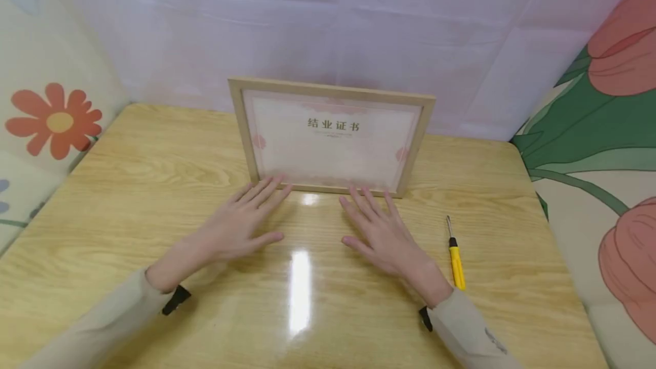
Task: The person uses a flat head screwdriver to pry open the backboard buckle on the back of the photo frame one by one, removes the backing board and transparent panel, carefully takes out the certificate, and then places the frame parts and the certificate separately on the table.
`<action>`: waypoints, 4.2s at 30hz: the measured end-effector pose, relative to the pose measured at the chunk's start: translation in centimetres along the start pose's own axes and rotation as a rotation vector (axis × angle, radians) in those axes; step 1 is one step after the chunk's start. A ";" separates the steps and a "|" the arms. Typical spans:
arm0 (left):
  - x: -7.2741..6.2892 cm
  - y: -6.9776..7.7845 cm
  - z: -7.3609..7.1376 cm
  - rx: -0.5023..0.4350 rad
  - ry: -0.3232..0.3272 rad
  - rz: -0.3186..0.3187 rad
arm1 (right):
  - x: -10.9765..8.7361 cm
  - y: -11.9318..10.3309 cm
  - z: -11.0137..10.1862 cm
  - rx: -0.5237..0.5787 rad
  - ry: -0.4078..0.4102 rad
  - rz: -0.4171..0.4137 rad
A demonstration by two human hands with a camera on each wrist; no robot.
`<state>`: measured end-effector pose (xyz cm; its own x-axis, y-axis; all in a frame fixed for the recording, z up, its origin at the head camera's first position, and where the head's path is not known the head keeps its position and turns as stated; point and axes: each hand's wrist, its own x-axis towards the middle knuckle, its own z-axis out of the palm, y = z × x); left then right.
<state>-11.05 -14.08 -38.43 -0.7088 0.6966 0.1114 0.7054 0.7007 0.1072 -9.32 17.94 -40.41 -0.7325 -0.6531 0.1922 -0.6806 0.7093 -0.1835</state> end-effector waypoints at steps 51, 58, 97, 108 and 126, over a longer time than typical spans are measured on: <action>3.3 -4.8 -5.7 -0.662 0.502 -0.422 | 1.4 4.0 -6.7 0.652 0.560 0.730; -0.4 -1.9 -7.5 -0.716 0.272 -0.400 | -2.1 1.5 -7.6 0.671 0.463 0.609; -6.9 -2.3 -1.3 -0.308 -0.189 -0.072 | -8.0 2.5 -3.1 0.564 -0.149 0.381; -5.4 -2.3 -0.3 -0.195 -0.233 -0.043 | -6.8 3.6 -2.2 0.553 -0.170 0.388; -3.6 -5.5 -0.4 -0.118 -0.151 0.039 | -7.7 3.2 -2.0 0.435 -0.188 0.359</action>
<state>-12.34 -20.52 -39.02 -0.6670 0.7444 -0.0309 0.7217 0.6558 0.2217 -5.83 25.82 -40.52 -0.8814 -0.4562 -0.1224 -0.3043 0.7467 -0.5915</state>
